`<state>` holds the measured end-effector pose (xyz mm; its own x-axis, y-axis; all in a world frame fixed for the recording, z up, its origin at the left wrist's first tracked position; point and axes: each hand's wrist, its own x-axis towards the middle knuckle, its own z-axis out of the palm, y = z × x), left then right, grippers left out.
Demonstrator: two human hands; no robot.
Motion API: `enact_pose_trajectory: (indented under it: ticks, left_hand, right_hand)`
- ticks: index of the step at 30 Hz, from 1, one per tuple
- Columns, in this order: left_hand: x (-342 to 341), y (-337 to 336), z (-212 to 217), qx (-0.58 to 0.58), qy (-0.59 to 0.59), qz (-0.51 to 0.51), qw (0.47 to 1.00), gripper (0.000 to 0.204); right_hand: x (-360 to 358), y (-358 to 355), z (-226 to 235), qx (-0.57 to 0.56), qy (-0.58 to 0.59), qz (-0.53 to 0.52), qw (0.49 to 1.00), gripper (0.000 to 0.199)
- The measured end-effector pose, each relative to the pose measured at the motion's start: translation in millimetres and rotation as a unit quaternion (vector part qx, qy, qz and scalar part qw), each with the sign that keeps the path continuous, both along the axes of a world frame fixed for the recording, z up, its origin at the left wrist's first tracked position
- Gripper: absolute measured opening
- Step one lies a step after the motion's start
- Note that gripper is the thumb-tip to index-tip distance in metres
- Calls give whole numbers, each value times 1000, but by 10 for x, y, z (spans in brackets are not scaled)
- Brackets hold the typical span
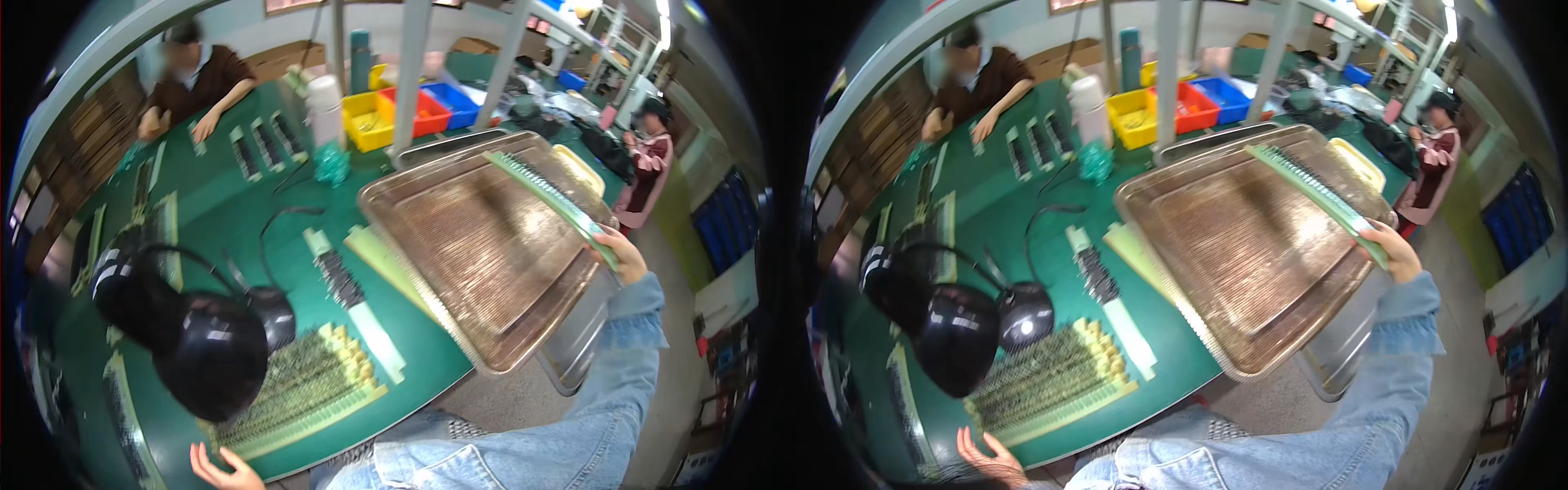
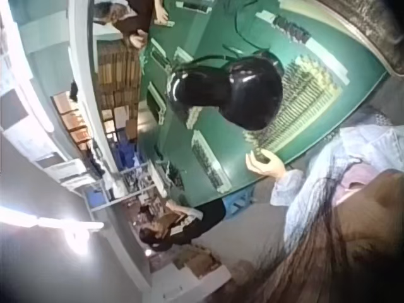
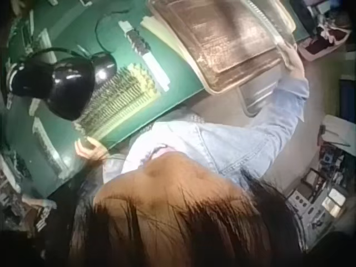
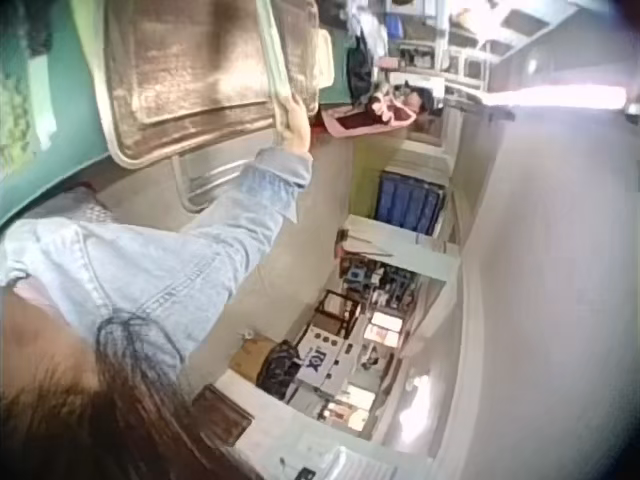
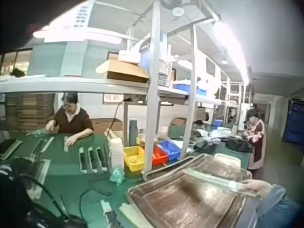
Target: Assembling electronic components into a green holder strip at a factory workbench.
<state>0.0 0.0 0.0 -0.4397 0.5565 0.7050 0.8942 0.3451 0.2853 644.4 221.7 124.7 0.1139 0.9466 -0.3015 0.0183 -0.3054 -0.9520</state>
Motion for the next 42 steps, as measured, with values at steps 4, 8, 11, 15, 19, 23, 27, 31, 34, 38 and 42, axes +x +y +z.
enact_pose_trajectory:
  ticks: [4, 8, 11, 15, 19, 23, 27, 31, 34, 38, 42]
  left_hand:
    - [309, -192, 190, 22, -75, -46, 996, 21]
    - [407, -174, 313, 69, -601, -297, 739, 32]
    - [361, -183, 299, 3, -837, -439, 328, 85]
    - [97, -373, 180, 65, -874, -374, 303, 89]
    - [-196, -549, 345, 83, -823, -340, 447, 78]
    - [-408, -751, 331, 18, -750, -256, 609, 60]
    - [-449, -744, 342, -86, -536, -198, 816, 39]
    - [-444, -720, 353, -170, -303, -170, 922, 34]
    - [-408, -674, 348, -167, -327, -168, 915, 36]
    - [-340, -602, 284, -177, -291, -179, 923, 37]
    - [-319, -582, 216, -176, -299, -186, 919, 41]
  right_hand:
    - [-500, -619, 386, -19, 40, 116, 992, 60]
    - [-1454, -1107, 409, -116, 120, 190, 967, 69]
    - [-2146, -1208, 216, -257, 182, 258, 914, 70]
    - [-2952, -1127, -9, -130, -64, 580, 802, 58]
    - [-3374, -1024, -389, 47, -135, 700, 700, 59]
    - [-3760, -952, -508, 184, -186, 689, 676, 47]
    - [-3982, -1039, -589, 268, -297, 593, 699, 36]
    - [-3960, -1111, -682, 298, -314, 556, 709, 41]
    - [-3948, -1152, -669, 347, -353, 508, 705, 49]
    - [-3930, -1184, -634, 314, -382, 512, 702, 58]
    - [-3917, -1204, -619, 322, -395, 504, 697, 62]
